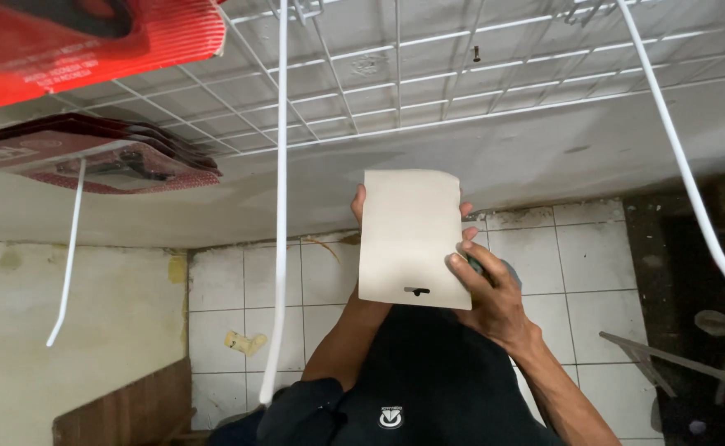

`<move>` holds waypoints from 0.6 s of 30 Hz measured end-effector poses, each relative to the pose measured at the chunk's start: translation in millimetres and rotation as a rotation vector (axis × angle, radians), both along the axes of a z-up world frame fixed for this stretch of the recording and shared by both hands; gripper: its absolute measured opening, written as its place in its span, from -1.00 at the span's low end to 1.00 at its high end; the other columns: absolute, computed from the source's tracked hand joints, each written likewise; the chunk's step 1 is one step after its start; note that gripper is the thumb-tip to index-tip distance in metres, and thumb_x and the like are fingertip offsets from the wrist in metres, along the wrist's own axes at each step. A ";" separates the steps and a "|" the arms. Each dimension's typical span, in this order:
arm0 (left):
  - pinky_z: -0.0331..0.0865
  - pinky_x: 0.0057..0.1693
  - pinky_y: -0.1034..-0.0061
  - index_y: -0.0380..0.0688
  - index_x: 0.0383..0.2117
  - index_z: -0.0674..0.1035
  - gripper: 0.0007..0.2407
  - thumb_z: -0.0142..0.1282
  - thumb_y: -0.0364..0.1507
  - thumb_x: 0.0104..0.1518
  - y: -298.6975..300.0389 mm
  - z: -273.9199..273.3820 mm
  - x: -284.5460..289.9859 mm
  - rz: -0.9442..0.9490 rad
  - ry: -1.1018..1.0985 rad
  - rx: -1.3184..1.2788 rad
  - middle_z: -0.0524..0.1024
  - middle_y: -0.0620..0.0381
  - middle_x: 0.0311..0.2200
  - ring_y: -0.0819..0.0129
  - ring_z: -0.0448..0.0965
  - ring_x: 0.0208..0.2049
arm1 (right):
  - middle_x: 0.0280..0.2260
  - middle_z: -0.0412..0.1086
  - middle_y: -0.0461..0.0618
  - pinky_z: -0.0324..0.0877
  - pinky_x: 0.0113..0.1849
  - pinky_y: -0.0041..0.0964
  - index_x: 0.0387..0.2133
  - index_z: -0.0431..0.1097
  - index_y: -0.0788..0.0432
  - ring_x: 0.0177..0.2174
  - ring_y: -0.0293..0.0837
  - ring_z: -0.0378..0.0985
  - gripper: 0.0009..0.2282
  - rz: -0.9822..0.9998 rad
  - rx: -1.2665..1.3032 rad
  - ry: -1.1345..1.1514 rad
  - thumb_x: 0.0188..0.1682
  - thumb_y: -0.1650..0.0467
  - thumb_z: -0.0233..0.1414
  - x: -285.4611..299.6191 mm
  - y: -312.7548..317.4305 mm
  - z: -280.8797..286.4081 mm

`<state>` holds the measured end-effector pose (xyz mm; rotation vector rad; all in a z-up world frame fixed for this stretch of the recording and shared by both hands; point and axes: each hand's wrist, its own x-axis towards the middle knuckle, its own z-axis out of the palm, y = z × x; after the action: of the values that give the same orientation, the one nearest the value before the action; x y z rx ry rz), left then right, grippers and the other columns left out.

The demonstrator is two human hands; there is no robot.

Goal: The person wipes the plastic packaging of Yamaha brake pad kits with a yellow and gray cloth. They handle multiple kits, turning them over to clean both sides, and hang them on a wall-mounted wire grid display. The person repeats this process for several kits throughout the clip.

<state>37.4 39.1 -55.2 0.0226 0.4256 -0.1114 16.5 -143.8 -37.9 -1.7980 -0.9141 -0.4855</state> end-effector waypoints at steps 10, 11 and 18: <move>-0.01 0.03 -0.80 0.54 0.16 0.10 -0.25 0.17 0.33 -0.13 -2.0 10.6 -29.3 -0.114 0.057 0.064 0.20 -0.23 -0.01 -0.67 0.25 0.10 | -0.49 0.49 0.08 0.47 -0.33 -0.16 -0.43 0.56 0.25 -0.47 -0.06 0.52 -0.93 -0.068 0.118 0.392 0.03 0.53 0.14 41.6 -25.8 53.8; 0.10 -0.05 -0.77 0.36 -0.03 0.33 -0.35 0.06 0.39 -0.12 -0.7 15.2 -36.6 -0.214 0.058 0.157 0.33 -0.32 -0.15 -0.75 0.33 0.00 | -0.64 0.43 -0.06 0.40 -0.45 -0.30 -0.52 0.54 0.19 -0.61 -0.23 0.42 -0.86 -0.112 0.070 0.543 0.05 0.53 0.16 44.3 -30.1 67.5; 0.51 0.08 -0.07 -0.27 0.11 0.49 -0.42 -0.11 0.04 0.25 51.6 -81.3 -66.3 -0.078 -0.168 0.678 0.53 -0.23 0.02 -0.09 0.55 0.04 | -0.56 0.48 -0.11 0.49 -0.39 -0.40 -0.41 0.57 0.14 -0.53 -0.35 0.48 -0.95 -0.024 0.165 1.061 0.02 0.44 0.18 61.8 -34.9 68.7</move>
<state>-28.9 90.6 -136.5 0.7116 0.2788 -0.0372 78.3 -178.7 30.8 -1.5851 -0.0997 0.3777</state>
